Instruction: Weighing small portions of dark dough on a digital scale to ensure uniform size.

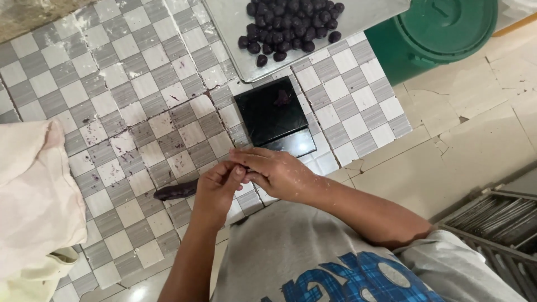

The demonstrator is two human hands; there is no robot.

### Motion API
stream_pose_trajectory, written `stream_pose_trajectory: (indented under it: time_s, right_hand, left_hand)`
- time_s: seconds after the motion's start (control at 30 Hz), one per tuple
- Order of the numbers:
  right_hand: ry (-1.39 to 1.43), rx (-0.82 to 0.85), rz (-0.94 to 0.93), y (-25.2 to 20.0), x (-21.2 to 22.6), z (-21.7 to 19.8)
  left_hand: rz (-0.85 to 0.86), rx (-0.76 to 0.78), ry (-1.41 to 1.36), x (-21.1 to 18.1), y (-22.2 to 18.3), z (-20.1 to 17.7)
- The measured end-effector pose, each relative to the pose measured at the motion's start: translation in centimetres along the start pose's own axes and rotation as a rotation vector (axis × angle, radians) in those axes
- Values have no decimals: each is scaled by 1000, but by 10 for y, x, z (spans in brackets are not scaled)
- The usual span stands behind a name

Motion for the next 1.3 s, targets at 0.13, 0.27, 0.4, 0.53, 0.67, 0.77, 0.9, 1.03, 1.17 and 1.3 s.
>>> stream_pose_trajectory:
  time_s: [0.13,0.27,0.4,0.53,0.67,0.77,0.9,1.03,1.17,1.3]
  right_hand:
    - [-46,-25,-87,-3,-23,12]
    - [-331,-136,-160,13,-38,-16]
    - [-639,-49,-40,29,-101,-25]
    - [-862,33,243,31,-154,-46]
    - [-759,-50,246,21,-173,-45]
    - [-664,-74,161,14,-108,-24]
    - [-573,-70,-162,-8,-27,31]
    - [-528,-66,-226,-16,-1,34]
    - [-399,31,-189,-21,-5,37]
    - [-344,16,-184,-22,-14,39]
  left_hand:
    - [-51,-6,6,-1,-1,-4]
    - [-83,-155,167,-5,-10,-35]
    - [-118,-273,209,-14,-32,-50]
    - [-124,-326,7,16,-38,-61]
    - [-124,-315,-183,35,-32,-52]
    - [-134,-218,-176,35,-24,-34]
    - [-83,-50,2,31,-13,-14]
    - [-70,-16,126,-1,-15,-1]
    - [-49,-4,100,7,-10,0]
    - [-46,36,43,-1,-10,3]
Point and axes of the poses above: each hand's wrist, its own y-axis towards the middle knuckle, its own z-axis out of the palm, x = y × z, the point moved 8 cm from there along y, towards the middle knuckle, and after that the axes turned 9 degrees about x, right-handed, at the moved point
